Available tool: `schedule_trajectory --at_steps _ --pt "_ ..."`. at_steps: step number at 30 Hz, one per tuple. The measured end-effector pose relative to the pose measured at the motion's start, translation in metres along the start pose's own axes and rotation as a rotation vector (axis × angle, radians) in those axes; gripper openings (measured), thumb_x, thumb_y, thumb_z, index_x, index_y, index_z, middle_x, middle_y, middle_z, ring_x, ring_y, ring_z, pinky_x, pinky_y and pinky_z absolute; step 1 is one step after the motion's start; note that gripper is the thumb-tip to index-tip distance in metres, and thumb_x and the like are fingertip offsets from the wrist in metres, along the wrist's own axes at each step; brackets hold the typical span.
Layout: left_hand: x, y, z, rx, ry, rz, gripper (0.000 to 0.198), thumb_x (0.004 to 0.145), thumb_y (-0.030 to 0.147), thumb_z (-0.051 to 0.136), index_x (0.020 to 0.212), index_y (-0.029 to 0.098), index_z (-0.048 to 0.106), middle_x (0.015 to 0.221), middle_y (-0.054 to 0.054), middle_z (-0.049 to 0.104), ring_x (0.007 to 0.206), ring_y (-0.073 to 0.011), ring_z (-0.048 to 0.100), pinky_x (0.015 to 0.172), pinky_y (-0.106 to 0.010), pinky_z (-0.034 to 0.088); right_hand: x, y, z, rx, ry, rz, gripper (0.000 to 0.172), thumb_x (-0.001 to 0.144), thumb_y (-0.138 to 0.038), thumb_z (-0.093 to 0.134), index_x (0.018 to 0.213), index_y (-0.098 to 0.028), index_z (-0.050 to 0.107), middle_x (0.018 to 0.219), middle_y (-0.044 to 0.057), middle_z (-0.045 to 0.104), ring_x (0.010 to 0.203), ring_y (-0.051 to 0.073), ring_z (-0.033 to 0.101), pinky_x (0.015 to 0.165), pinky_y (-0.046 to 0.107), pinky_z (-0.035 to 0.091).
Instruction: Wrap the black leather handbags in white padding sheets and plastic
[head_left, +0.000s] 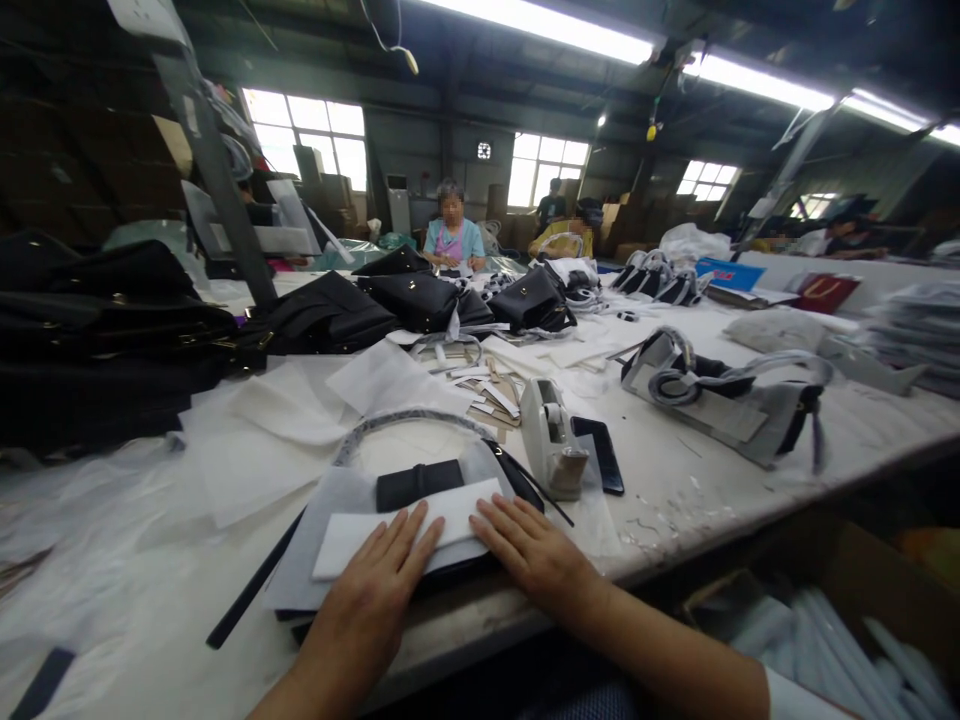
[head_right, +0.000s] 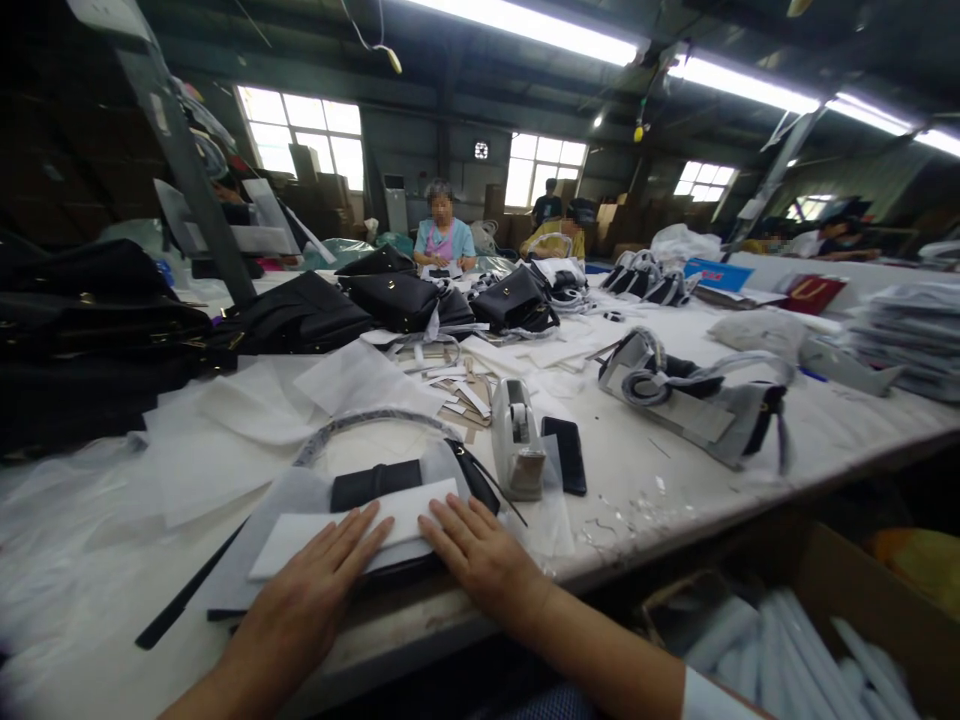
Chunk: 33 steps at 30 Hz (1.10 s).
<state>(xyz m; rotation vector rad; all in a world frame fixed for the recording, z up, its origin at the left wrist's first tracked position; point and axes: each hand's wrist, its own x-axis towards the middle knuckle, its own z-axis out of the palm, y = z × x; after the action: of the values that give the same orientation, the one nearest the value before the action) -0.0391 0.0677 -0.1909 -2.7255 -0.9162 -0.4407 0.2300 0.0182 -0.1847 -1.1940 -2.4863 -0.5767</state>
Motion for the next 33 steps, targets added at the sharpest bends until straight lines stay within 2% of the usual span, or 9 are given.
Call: schedule_trajectory --at_steps 4,9,12,16,21,24,27,30,33 --pt "0.002 -0.002 -0.003 -0.076 -0.031 -0.019 0.071 0.082 0.0 0.039 0.149 0.02 0.033 0.153 -0.012 0.039 0.135 -0.0258 0.046 0.108 -0.044 0.045 0.006 0.0 -0.002 -0.069 -0.027 -0.064 0.043 0.096 -0.011 0.041 0.138 -0.006 0.049 0.136 0.019 0.057 0.126 0.031 0.054 0.097 0.047 0.052" --pt "0.005 -0.004 -0.004 -0.111 -0.033 -0.045 0.063 0.086 0.005 0.042 0.146 0.023 0.037 0.15 -0.012 0.043 0.132 -0.025 0.049 0.108 -0.043 0.044 0.014 -0.011 0.007 -0.154 -0.033 0.008 0.039 0.097 -0.013 0.041 0.134 -0.005 0.051 0.132 0.021 0.06 0.12 0.035 0.057 0.093 0.053 0.051" --pt "0.008 -0.004 -0.01 -0.107 -0.045 -0.045 0.064 0.086 0.004 0.043 0.145 0.027 0.038 0.15 -0.011 0.044 0.129 -0.0247 0.052 0.106 -0.043 0.045 0.021 -0.009 0.008 -0.146 -0.044 0.008 0.036 0.098 -0.013 0.041 0.131 -0.005 0.053 0.125 0.021 0.063 0.113 0.032 0.062 0.086 0.049 0.054" --pt "0.012 -0.002 -0.03 -0.121 -0.063 -0.067 0.063 0.085 0.01 0.048 0.145 0.027 0.038 0.149 -0.011 0.045 0.13 -0.026 0.051 0.106 -0.043 0.045 0.037 0.002 -0.008 -0.107 -0.159 -0.049 0.032 0.099 -0.014 0.042 0.128 -0.006 0.052 0.112 0.018 0.067 0.102 0.026 0.066 0.076 0.037 0.056" --pt "0.011 0.01 -0.043 -0.044 0.0 -0.172 0.077 0.077 0.041 0.071 0.144 0.021 0.037 0.151 -0.017 0.041 0.133 -0.0352 0.045 0.109 -0.055 0.039 0.063 0.012 -0.035 -0.101 -0.209 -0.104 0.027 0.096 -0.013 0.047 0.123 -0.01 0.052 0.101 0.013 0.068 0.089 0.023 0.067 0.069 0.033 0.054" --pt "0.008 0.018 -0.035 0.03 0.069 -0.252 0.081 0.072 0.03 0.075 0.142 0.016 0.037 0.148 -0.02 0.044 0.135 -0.0361 0.042 0.111 -0.057 0.034 0.076 0.015 -0.045 -0.099 -0.247 -0.135 0.028 0.09 -0.017 0.056 0.118 -0.012 0.053 0.097 0.011 0.069 0.083 0.023 0.068 0.062 0.032 0.054" --pt "0.005 0.021 -0.021 0.055 0.121 -0.265 0.08 0.07 0.012 0.067 0.143 0.016 0.035 0.149 -0.018 0.044 0.137 -0.0338 0.041 0.111 -0.055 0.036 0.08 0.017 -0.049 -0.097 -0.276 -0.152 0.037 0.083 -0.02 0.065 0.117 -0.013 0.053 0.097 0.01 0.069 0.082 0.023 0.068 0.061 0.03 0.054" --pt "0.001 0.017 -0.007 0.055 0.134 -0.239 0.079 0.068 0.005 0.058 0.143 0.017 0.037 0.148 -0.015 0.046 0.135 -0.0317 0.045 0.108 -0.051 0.042 0.071 0.013 -0.046 -0.098 -0.282 -0.141 0.034 0.087 -0.018 0.06 0.12 -0.012 0.053 0.104 0.013 0.069 0.092 0.023 0.068 0.069 0.03 0.055" --pt "-0.002 0.012 0.004 0.088 0.154 -0.156 0.074 0.071 0.003 0.051 0.142 0.017 0.04 0.146 -0.015 0.048 0.129 -0.0308 0.052 0.102 -0.047 0.049 0.053 0.002 -0.038 -0.096 -0.179 -0.061 0.033 0.093 -0.013 0.05 0.126 -0.011 0.053 0.117 0.015 0.067 0.107 0.025 0.064 0.089 0.039 0.054"
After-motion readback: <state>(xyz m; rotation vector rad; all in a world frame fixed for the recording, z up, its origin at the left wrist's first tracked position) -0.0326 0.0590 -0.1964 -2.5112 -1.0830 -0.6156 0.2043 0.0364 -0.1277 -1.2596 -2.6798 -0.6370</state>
